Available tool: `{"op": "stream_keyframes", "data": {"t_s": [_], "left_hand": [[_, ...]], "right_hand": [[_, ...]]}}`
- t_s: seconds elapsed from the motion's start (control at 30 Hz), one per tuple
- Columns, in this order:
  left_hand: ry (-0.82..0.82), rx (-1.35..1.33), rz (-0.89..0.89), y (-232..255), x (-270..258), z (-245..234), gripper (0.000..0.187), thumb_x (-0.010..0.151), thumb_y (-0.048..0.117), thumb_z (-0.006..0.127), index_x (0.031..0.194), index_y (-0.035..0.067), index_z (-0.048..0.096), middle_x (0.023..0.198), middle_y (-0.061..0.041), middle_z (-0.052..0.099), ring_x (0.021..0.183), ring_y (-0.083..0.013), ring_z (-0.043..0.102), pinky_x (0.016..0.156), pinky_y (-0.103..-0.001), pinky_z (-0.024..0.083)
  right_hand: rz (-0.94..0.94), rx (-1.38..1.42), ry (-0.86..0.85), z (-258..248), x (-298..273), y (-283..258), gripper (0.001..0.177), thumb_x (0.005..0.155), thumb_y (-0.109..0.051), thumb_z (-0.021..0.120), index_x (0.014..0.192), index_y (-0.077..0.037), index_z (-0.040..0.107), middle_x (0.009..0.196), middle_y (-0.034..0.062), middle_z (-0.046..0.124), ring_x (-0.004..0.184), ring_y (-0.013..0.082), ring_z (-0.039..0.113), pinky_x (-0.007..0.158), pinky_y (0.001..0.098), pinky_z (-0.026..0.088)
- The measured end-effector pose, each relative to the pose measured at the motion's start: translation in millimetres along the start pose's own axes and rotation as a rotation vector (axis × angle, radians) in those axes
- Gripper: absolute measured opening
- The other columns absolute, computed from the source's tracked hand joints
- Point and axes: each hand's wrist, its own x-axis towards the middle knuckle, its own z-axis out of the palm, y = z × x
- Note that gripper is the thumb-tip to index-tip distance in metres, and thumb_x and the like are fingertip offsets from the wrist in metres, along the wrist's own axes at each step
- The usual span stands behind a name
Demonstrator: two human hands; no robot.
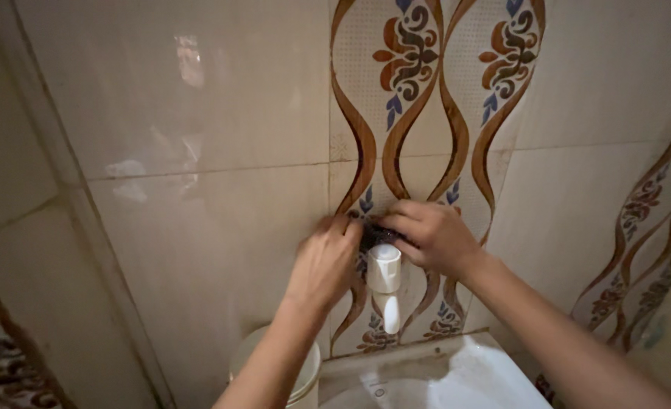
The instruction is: The person uses a scouring pad and a plastic container to scrub and rinse the area around a bathroom faucet.
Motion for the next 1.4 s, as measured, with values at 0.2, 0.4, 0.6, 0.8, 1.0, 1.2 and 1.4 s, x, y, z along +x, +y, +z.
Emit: {"op": "stream_keyframes", "data": {"t_s": [0.2,0.4,0.6,0.8,1.0,1.2,1.4], "left_hand": [[-0.078,-0.272,-0.243,14.2,1.6,-29.6,0.03,0.077,0.002,0.066,0.107,0.003,0.063,0.103,-0.02,0.066,0.09,-0.0446,0.065,0.08,-0.054,0.053],[-0.149,-0.567,-0.126,13.6,-21.8,-37.1,0.031,0.074,0.002,0.069,0.105,0.004,0.064,0.099,-0.019,0.066,0.092,-0.0437,0.064,0.077,-0.051,0.053],[-0.211,-0.553,0.047,1.8,-33.2,-11.9,0.034,0.075,0.001,0.067,0.108,0.004,0.061,0.101,-0.019,0.067,0.091,-0.0455,0.065,0.074,-0.051,0.052],[-0.162,-0.651,-0.226,5.4,-35.4,0.4,0.039,0.082,0.003,0.062,0.12,0.007,0.056,0.097,-0.022,0.073,0.093,-0.0429,0.07,0.074,-0.05,0.056],[-0.122,-0.406,-0.269,28.1,-50.1,-14.3,0.038,0.087,0.009,0.067,0.125,0.011,0.057,0.092,-0.021,0.074,0.083,-0.0424,0.071,0.068,-0.052,0.054],[-0.266,-0.304,-0.306,12.1,-45.5,-6.1,0.045,0.081,0.011,0.07,0.122,0.009,0.054,0.084,-0.022,0.073,0.078,-0.0448,0.07,0.066,-0.053,0.055],[-0.261,-0.314,-0.348,7.2,-27.2,-9.6,0.044,0.081,0.007,0.069,0.123,0.005,0.056,0.086,-0.028,0.07,0.083,-0.0477,0.067,0.07,-0.054,0.054]], "right_hand": [[0.271,0.131,-0.022,-23.0,4.4,-11.9,0.03,0.077,-0.011,0.076,0.105,-0.005,0.073,0.107,0.0123,0.071,0.103,0.0302,0.067,0.091,0.0446,0.049],[0.409,0.433,-0.282,-29.8,-6.9,-30.0,0.039,0.069,-0.007,0.076,0.108,-0.007,0.076,0.112,0.0113,0.071,0.105,0.029,0.069,0.092,0.0393,0.054],[0.262,0.405,-0.242,-14.3,-11.7,-40.1,0.031,0.072,-0.003,0.073,0.102,-0.002,0.072,0.13,0.0137,0.071,0.111,0.0331,0.071,0.091,0.0397,0.056],[0.604,0.435,-0.136,-7.4,-9.6,-56.6,0.028,0.081,-0.014,0.072,0.109,-0.01,0.075,0.103,0.011,0.08,0.094,0.0247,0.079,0.082,0.0361,0.06],[0.507,0.6,0.071,7.2,-32.9,-60.3,0.031,0.081,-0.007,0.069,0.112,-0.003,0.07,0.125,0.0122,0.074,0.113,0.0305,0.074,0.099,0.0372,0.056],[0.381,0.291,0.06,8.2,-24.2,-68.6,0.033,0.073,-0.005,0.066,0.105,-0.003,0.071,0.13,0.0169,0.07,0.106,0.0389,0.071,0.092,0.0448,0.054],[0.622,0.43,-0.073,3.3,1.7,-55.6,0.023,0.082,-0.013,0.07,0.105,-0.007,0.073,0.087,0.0161,0.075,0.078,0.0341,0.074,0.074,0.0429,0.058]]}}
